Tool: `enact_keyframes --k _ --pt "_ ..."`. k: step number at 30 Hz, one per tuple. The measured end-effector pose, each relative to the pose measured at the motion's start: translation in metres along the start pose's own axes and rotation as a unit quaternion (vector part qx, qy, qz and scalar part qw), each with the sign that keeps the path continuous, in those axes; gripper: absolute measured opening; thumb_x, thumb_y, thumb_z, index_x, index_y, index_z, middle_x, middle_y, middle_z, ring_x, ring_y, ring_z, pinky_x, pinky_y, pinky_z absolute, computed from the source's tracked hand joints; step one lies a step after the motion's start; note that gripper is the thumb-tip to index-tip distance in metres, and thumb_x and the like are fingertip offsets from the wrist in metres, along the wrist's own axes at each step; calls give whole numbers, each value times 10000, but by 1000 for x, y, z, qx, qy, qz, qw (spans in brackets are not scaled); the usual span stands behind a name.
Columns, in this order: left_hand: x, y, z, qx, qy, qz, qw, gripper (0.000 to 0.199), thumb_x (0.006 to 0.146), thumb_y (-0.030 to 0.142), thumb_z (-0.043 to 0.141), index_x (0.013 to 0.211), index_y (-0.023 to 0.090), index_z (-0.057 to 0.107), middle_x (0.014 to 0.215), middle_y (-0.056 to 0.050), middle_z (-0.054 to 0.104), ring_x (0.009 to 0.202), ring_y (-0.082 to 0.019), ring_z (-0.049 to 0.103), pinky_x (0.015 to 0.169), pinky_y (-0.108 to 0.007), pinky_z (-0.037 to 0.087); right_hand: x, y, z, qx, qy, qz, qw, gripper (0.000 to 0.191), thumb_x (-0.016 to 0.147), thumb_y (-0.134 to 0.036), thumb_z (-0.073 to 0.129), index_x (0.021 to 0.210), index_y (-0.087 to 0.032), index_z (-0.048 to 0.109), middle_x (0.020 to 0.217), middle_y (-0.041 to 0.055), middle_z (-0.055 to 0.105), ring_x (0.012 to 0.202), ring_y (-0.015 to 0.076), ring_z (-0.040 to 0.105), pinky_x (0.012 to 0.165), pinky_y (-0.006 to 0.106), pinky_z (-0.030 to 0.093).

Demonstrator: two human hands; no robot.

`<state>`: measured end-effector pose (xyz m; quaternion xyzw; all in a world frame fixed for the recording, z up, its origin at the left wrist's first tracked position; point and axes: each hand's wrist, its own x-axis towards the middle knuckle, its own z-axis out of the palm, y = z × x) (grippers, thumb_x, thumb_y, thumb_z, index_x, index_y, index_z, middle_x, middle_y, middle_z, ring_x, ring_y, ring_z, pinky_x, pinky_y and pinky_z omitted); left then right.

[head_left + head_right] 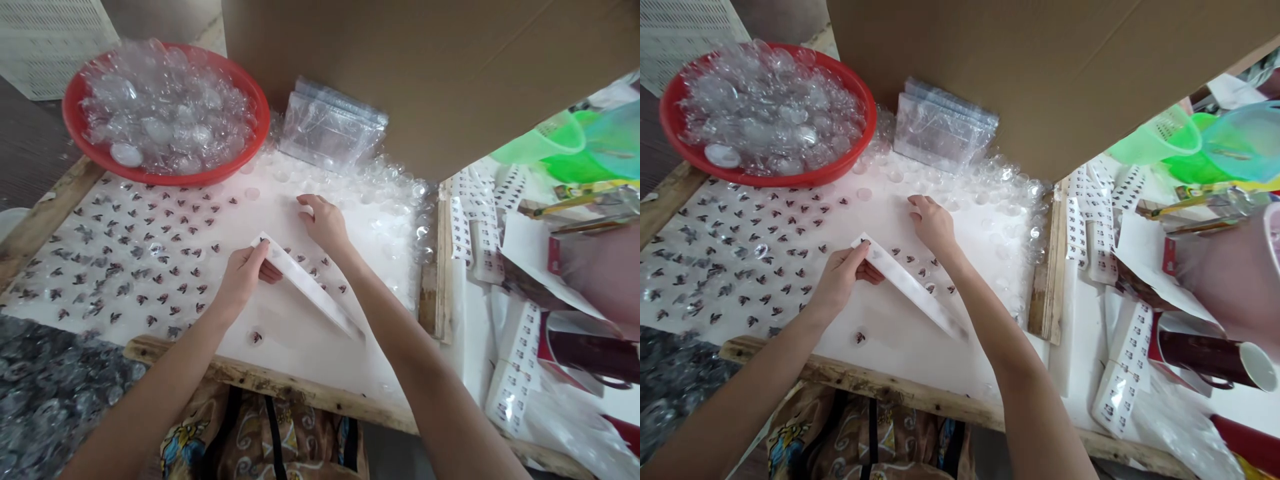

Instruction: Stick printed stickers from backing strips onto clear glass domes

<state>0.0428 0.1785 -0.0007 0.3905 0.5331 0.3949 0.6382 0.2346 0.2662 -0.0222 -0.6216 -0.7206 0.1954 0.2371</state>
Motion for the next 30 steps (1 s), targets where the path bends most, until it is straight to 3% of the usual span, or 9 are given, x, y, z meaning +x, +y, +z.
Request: enact_keyframes --k 6,10,12,14,18,22,26,30 --pt "-3 2 0 2 -26 7 1000 488 866 544 553 600 147 650 570 -81 667 570 -197 660 566 -290 535 -36 -18 -17 112 1 8 994 232 856 -265 568 1070 -226 648 1079 59 700 762 162 624 734 330 506" --pt "-3 1 1 9 -34 6 999 493 852 583 561 638 152 667 565 -67 662 568 -196 660 574 -294 539 -49 -50 -23 247 -90 18 965 314 784 -379 679 1060 -233 643 937 24 692 746 139 620 677 281 515" --pt "-3 0 1 1 -42 3 999 553 851 642 512 648 152 669 553 -68 656 550 -200 660 560 -304 541 -53 -61 -19 274 -113 15 955 254 770 -387 690 962 -227 646 849 3 678 714 131 613 655 269 510" --pt "-2 -2 0 0 -57 4 998 587 840 683 487 647 155 657 566 -73 663 557 -205 668 563 -314 546 -56 -66 -15 269 -87 27 959 168 799 -369 653 883 -225 627 800 -4 667 698 130 607 644 269 505" --pt "-2 -2 0 40 -73 20 996 440 683 590 746 653 172 611 574 -38 668 565 -193 668 589 -312 553 -66 -69 -12 226 -30 29 973 109 841 -286 582 943 -247 587 823 -9 672 721 137 613 689 285 502" --pt "-1 1 3 39 -63 8 997 417 636 526 804 606 180 575 540 -15 644 539 -176 647 579 -304 549 -73 -74 -16 209 -8 -6 978 51 877 -242 513 884 -247 564 826 -7 657 730 139 616 685 287 494" --pt "-1 2 2 13 -70 6 997 379 693 490 776 598 180 579 542 8 606 538 -150 621 570 -278 533 -57 -64 -21 250 31 -17 968 58 841 -284 567 814 -233 565 978 37 646 898 170 618 746 309 518" --pt "-1 -1 -2 3 -92 8 996 277 779 443 714 723 175 676 663 -7 643 615 -135 619 601 -251 523 -27 -25 -23 298 44 75 950 129 837 -334 564 786 -226 514 730 -11 573 680 128 562 666 290 500"
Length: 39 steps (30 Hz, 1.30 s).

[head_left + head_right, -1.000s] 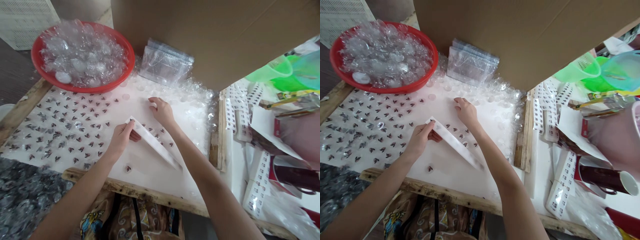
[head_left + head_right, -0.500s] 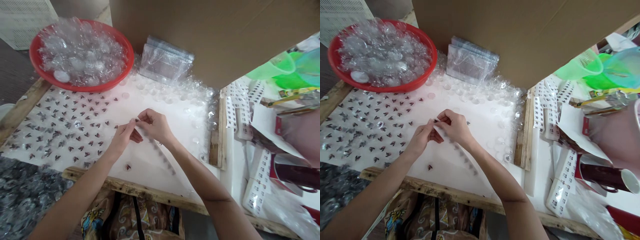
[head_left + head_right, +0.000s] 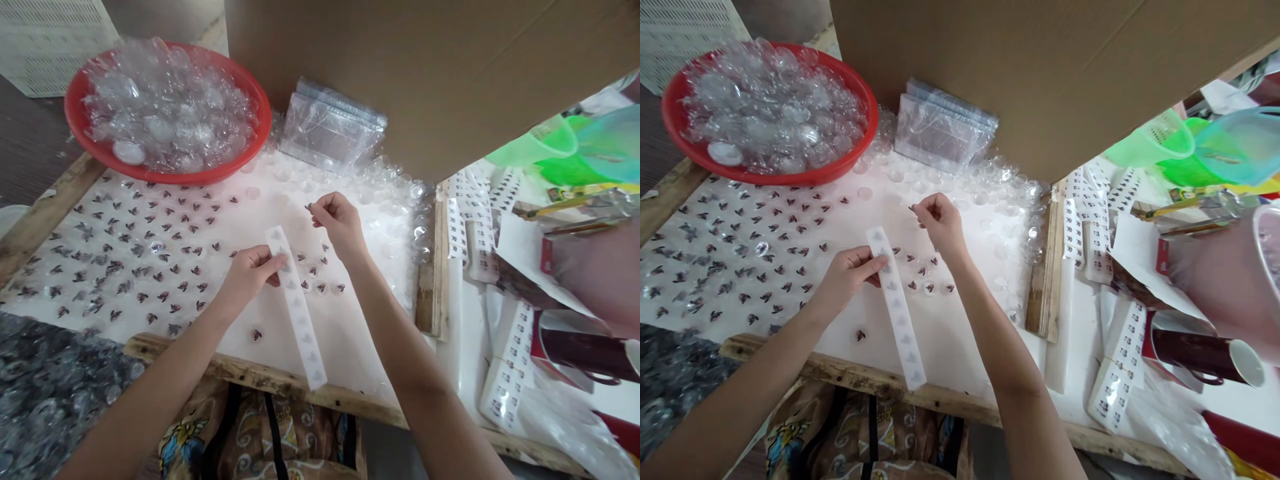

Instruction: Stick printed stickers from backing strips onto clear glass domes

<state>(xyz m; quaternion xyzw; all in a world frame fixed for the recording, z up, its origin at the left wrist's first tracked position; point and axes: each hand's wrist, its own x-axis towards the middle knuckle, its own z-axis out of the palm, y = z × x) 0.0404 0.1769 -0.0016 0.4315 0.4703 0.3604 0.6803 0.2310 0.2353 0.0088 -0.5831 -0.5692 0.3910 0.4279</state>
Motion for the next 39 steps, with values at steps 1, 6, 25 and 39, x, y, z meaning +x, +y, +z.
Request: enact_keyframes --k 1,6,25,39 --pt "0 0 -1 2 0 -3 1000 265 784 438 711 748 176 691 676 -10 648 622 -135 619 603 -250 523 7 8 -5 -9 -6 18 1000 133 824 -331 577 775 -223 516 679 -24 550 634 119 537 640 282 482" --pt "-1 3 0 2 -1 -12 1000 257 780 431 715 745 177 698 696 -18 665 639 -139 617 598 -243 518 23 37 -16 -97 -45 57 993 119 756 -312 619 741 -206 567 633 -27 554 592 112 492 587 267 410" --pt "1 0 0 -14 11 -13 1000 250 755 423 745 756 174 722 689 -24 667 612 -130 611 582 -238 519 11 34 4 -258 -19 16 966 112 745 -191 633 845 -206 585 902 42 648 679 149 579 716 320 465" --pt "-2 10 0 -214 -169 -133 953 421 709 552 715 586 160 622 464 3 494 445 -143 573 436 -249 470 -30 -45 -1 -183 -209 -226 934 173 911 -169 492 872 -218 654 970 55 704 978 210 634 891 385 476"
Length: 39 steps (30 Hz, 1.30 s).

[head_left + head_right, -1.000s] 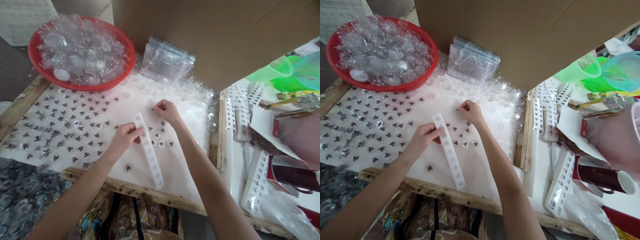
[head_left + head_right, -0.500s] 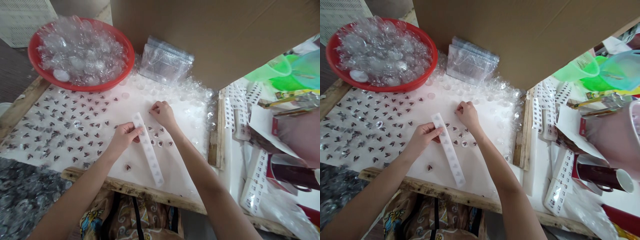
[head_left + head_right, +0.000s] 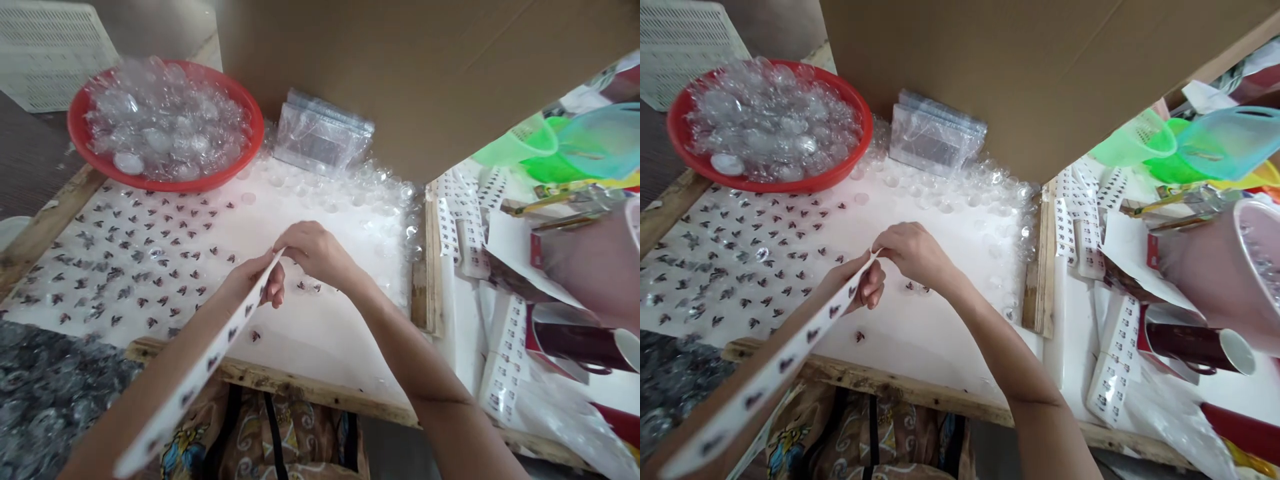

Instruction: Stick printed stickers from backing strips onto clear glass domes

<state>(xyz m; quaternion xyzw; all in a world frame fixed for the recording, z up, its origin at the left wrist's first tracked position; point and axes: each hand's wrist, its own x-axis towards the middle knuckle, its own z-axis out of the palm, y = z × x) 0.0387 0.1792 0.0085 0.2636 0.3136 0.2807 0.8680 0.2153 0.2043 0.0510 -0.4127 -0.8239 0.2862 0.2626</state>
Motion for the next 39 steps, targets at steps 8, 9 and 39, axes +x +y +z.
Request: enact_keyframes --k 8,9,39 --pt "0 -8 0 172 208 212 939 341 788 433 706 1035 198 687 875 -37 696 718 -173 695 661 -294 581 -7 23 4 154 -129 190 961 160 884 -308 548 802 -189 616 711 -6 639 664 121 589 613 255 451" --pt "0 -8 0 164 230 228 932 325 810 442 681 1020 195 694 890 -36 692 683 -156 686 649 -288 581 -4 27 5 153 -135 183 962 153 877 -326 564 847 -191 632 744 -1 651 687 126 593 634 264 460" --pt "-1 -5 -1 89 277 207 934 301 733 413 745 888 155 732 725 -22 680 542 -114 635 524 -220 536 -58 92 4 -109 70 53 990 536 962 -530 413 1417 -254 470 1449 99 513 1395 270 402 1114 520 368"
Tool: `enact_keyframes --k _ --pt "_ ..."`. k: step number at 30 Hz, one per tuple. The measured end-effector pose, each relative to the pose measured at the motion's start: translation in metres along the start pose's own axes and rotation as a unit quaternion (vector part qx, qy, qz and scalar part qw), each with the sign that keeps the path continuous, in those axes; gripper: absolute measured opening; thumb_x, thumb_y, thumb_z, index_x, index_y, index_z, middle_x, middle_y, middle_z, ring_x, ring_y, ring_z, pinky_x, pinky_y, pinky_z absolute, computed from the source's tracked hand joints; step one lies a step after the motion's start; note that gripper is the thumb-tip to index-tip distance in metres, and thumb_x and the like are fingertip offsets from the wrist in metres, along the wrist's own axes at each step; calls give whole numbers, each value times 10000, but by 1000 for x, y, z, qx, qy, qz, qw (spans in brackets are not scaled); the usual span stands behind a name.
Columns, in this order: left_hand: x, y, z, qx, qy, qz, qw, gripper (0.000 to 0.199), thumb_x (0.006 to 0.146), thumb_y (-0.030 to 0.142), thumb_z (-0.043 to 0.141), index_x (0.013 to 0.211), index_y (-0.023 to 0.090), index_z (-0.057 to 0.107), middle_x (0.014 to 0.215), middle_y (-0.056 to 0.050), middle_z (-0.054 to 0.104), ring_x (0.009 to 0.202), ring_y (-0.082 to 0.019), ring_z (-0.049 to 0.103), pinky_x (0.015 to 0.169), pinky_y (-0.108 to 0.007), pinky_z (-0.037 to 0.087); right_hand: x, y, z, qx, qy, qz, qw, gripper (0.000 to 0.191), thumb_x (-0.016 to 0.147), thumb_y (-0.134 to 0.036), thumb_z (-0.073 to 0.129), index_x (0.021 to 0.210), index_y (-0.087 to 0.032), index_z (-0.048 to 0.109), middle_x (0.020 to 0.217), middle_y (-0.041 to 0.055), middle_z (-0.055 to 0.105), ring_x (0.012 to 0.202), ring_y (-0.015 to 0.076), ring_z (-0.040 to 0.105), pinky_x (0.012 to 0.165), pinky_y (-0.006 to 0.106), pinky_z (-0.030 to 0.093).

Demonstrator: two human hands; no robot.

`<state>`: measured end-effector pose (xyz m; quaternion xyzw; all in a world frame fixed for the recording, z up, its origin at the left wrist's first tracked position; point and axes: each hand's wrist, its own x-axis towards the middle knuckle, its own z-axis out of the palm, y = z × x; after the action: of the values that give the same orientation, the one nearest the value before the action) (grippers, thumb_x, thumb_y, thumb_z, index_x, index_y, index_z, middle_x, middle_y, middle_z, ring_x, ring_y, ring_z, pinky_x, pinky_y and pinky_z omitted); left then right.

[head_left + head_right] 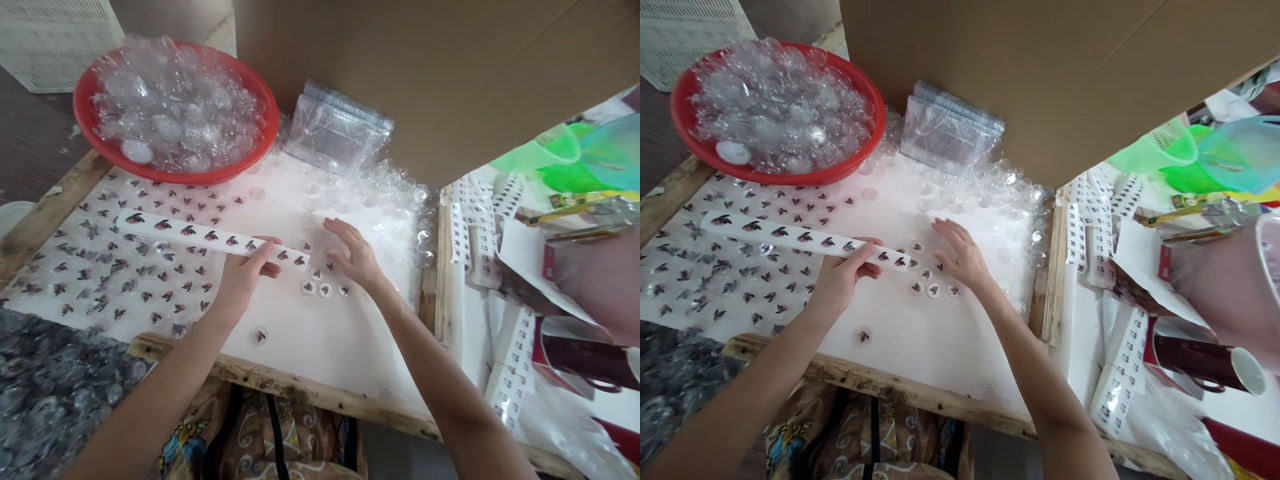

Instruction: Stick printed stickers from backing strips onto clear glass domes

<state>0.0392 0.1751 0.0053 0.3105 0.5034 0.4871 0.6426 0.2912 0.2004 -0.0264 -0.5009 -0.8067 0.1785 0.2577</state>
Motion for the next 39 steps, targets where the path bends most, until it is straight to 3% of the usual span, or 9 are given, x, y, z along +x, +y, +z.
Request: enact_keyframes --k 5,9,12,15,18,20,24,29,39 --pt "1 1 -2 -12 2 6 1000 283 730 391 747 883 153 732 730 -16 678 533 -108 632 529 -221 539 -42 -9 12 -51 -54 -7 997 835 871 -731 388 1511 -198 328 1582 171 282 1472 334 234 1156 567 271" --pt "3 6 -2 -30 14 14 999 269 717 373 751 868 151 724 723 -7 673 513 -100 621 519 -215 535 -31 -39 39 -106 -84 -2 991 799 883 -690 427 1512 -212 312 1594 153 262 1481 335 201 1172 570 226" --pt "2 12 -5 -49 8 38 998 245 708 348 753 848 149 721 696 -4 669 489 -93 603 498 -210 522 -7 -73 70 -102 -92 -32 990 689 916 -612 448 1443 -169 416 1539 174 369 1464 341 238 1162 560 252" --pt "-1 19 -9 -53 -2 89 995 199 736 321 734 840 151 727 669 -1 656 485 -87 596 499 -202 512 15 -106 100 -47 -122 -91 987 515 957 -527 433 1299 -158 542 1338 170 580 1309 305 465 1099 498 368" --pt "-3 24 -13 -59 11 122 991 166 754 316 724 823 165 721 663 6 643 471 -84 586 481 -207 502 30 -119 111 28 -144 -141 979 327 978 -415 435 1098 -176 623 1137 129 661 1129 257 574 1001 420 454" --pt "-4 26 -14 -72 21 122 990 167 752 327 725 822 175 715 705 1 657 466 -85 583 460 -214 496 35 -108 103 57 -78 -105 990 261 987 -308 396 1053 -197 623 1087 104 660 1086 236 581 965 405 468" --pt "-2 27 -14 -109 47 97 988 142 739 318 727 791 189 697 813 -11 694 462 -77 573 433 -221 487 44 -56 67 7 128 57 990 217 929 -208 434 1072 -204 597 1171 131 610 1144 264 531 989 463 431" --pt "-1 24 -14 -105 46 70 991 132 726 311 729 774 188 717 738 -13 688 462 -87 570 436 -225 480 57 -14 43 -39 102 190 976 175 822 -285 594 982 -215 585 1069 121 617 1004 289 544 865 461 465" --pt "2 16 -16 -101 23 41 994 154 743 310 714 813 174 729 610 6 635 472 -95 582 465 -216 476 49 -14 36 -1 81 196 977 186 805 -238 567 989 -208 567 1047 100 619 953 251 564 831 413 470"
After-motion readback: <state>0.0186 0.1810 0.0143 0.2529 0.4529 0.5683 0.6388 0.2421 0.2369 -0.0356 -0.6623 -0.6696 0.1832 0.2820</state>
